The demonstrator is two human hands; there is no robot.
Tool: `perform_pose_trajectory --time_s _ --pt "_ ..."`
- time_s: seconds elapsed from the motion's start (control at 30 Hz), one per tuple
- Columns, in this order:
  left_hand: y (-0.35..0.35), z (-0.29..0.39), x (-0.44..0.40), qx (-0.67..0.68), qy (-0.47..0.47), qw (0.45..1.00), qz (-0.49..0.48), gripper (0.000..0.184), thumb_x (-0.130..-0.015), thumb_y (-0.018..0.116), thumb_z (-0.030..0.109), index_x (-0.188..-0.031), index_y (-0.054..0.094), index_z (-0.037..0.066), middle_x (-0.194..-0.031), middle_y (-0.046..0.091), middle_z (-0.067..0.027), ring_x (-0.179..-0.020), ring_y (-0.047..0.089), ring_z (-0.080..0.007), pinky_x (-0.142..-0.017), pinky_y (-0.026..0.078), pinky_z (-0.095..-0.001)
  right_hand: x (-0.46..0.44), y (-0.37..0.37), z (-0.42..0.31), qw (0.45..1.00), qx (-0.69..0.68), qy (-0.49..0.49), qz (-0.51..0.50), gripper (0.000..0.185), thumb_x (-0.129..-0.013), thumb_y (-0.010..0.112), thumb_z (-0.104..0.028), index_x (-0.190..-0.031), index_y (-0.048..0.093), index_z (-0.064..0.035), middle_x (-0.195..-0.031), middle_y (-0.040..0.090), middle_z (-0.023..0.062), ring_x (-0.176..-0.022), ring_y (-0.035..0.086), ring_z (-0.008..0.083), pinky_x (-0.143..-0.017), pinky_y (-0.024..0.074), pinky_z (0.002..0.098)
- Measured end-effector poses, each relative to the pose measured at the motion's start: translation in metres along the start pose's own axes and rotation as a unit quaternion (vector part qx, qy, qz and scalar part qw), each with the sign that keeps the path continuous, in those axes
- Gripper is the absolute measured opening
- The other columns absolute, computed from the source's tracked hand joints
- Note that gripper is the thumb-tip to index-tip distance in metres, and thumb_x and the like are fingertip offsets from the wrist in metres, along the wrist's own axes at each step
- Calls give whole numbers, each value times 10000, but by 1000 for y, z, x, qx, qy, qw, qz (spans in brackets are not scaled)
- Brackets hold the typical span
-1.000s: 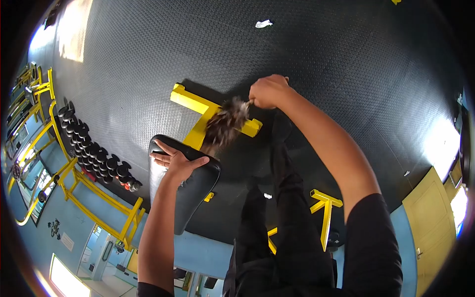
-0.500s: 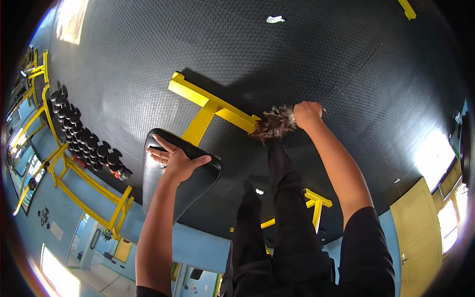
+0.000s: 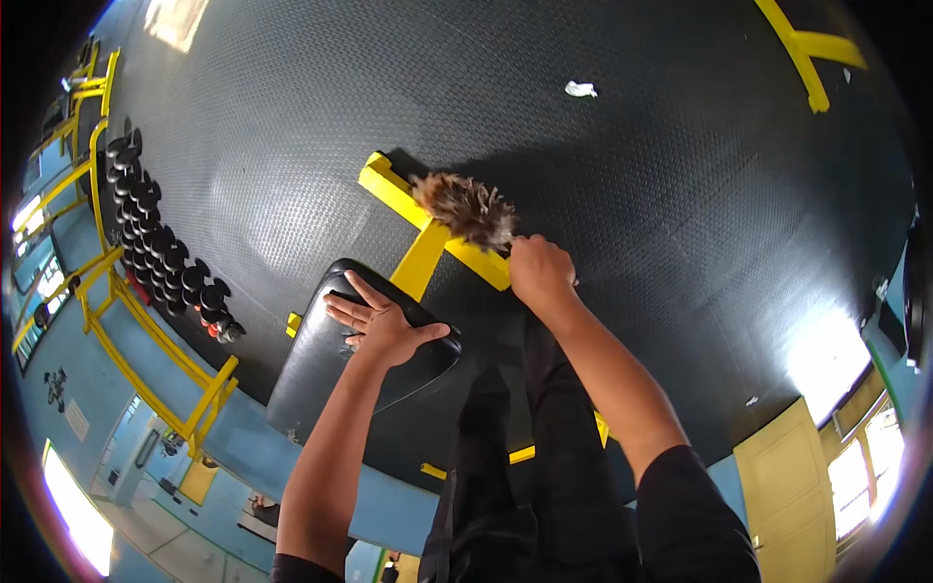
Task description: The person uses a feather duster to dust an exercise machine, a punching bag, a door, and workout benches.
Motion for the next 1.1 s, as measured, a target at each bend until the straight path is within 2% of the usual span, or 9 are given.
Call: perform_pose_trajectory --time_s 0.2,0.3,0.6,0.83,0.87,0.93,1.0,1.07,1.1 --pt "-8 4 7 50 18 998 -18 1602 -571 908 506 -1404 -381 45 -1343 -430 -430 -1264 -372 -611 -985 115 -805 -57 8 -59 999 13 -17 -47 272 -895 504 -135 -1072 696 -58 -1075 682 178 -995 669 376 -851 542 469" --pt "-10 3 7 57 27 998 -26 1594 -562 913 494 -1428 -345 37 -1357 -409 -436 -1291 -350 -600 -987 116 -808 -63 3 -94 997 -40 -48 50 324 -943 442 -162 -1203 628 -107 -1121 662 178 -1079 629 381 -887 517 490" --pt "-10 -16 3 129 116 983 -59 1368 -667 850 487 -1527 -127 64 -1409 -294 -468 -1288 -275 -665 -957 67 -842 -119 -43 -157 980 170 -94 41 251 -949 441 -174 -1052 655 -93 -1048 671 197 -972 640 411 -823 520 510" --pt "-35 -49 12 166 247 945 -138 1258 -746 806 447 -1539 -117 129 -1424 -249 -475 -1303 -221 -682 -977 90 -825 -144 -98 -194 915 365 -122 -121 314 -906 457 -176 -1106 694 -128 -1098 689 153 -1035 653 364 -860 537 480" --pt "-47 -62 17 171 259 941 -137 1223 -743 811 439 -1553 -68 183 -1465 -230 -435 -1366 -161 -630 -1054 129 -747 -145 -102 -188 910 373 -123 -131 314 -906 457 -176 -1106 694 -128 -1098 689 153 -1035 653 364 -860 537 480" --pt "-11 -95 7 310 281 908 17 1165 -744 817 398 -1560 -5 269 -1516 -186 -380 -1439 -70 -535 -1076 146 -713 -150 -107 -177 839 472 -144 -228 299 -896 478 -195 -1085 703 -143 -1055 697 148 -978 668 359 -840 541 478" --pt "-29 -125 5 365 -4 925 103 1255 -681 864 417 -1558 -20 263 -1528 -206 -345 -1465 -41 -479 -1113 140 -662 -148 -119 -181 847 412 -193 -276 273 -893 509 -208 -1065 709 -136 -983 700 154 -908 675 355 -797 541 462" --pt "-49 -148 -20 529 -181 829 -8 1401 -622 904 435 -1544 -124 197 -1491 -269 -370 -1440 -94 -525 -1115 107 -667 -142 -137 -196 860 343 -220 -308 250 -890 539 -220 -1044 714 -129 -911 704 160 -838 682 351 -755 542 446" --pt "-26 -145 -36 511 -171 842 -16 1540 -575 927 464 -1487 -277 163 -1411 -350 -424 -1380 -200 -587 -1095 109 -697 -142 -146 -209 848 310 -211 -376 261 -885 549 -225 -1067 712 -134 -904 701 164 -822 682 340 -735 540 432"
Point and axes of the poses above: each hand's wrist, its own x-axis away from the middle knuckle, its own y-axis out of the palm, z = x × y, the point moved 1 cm from there along -x, towards the middle knuckle
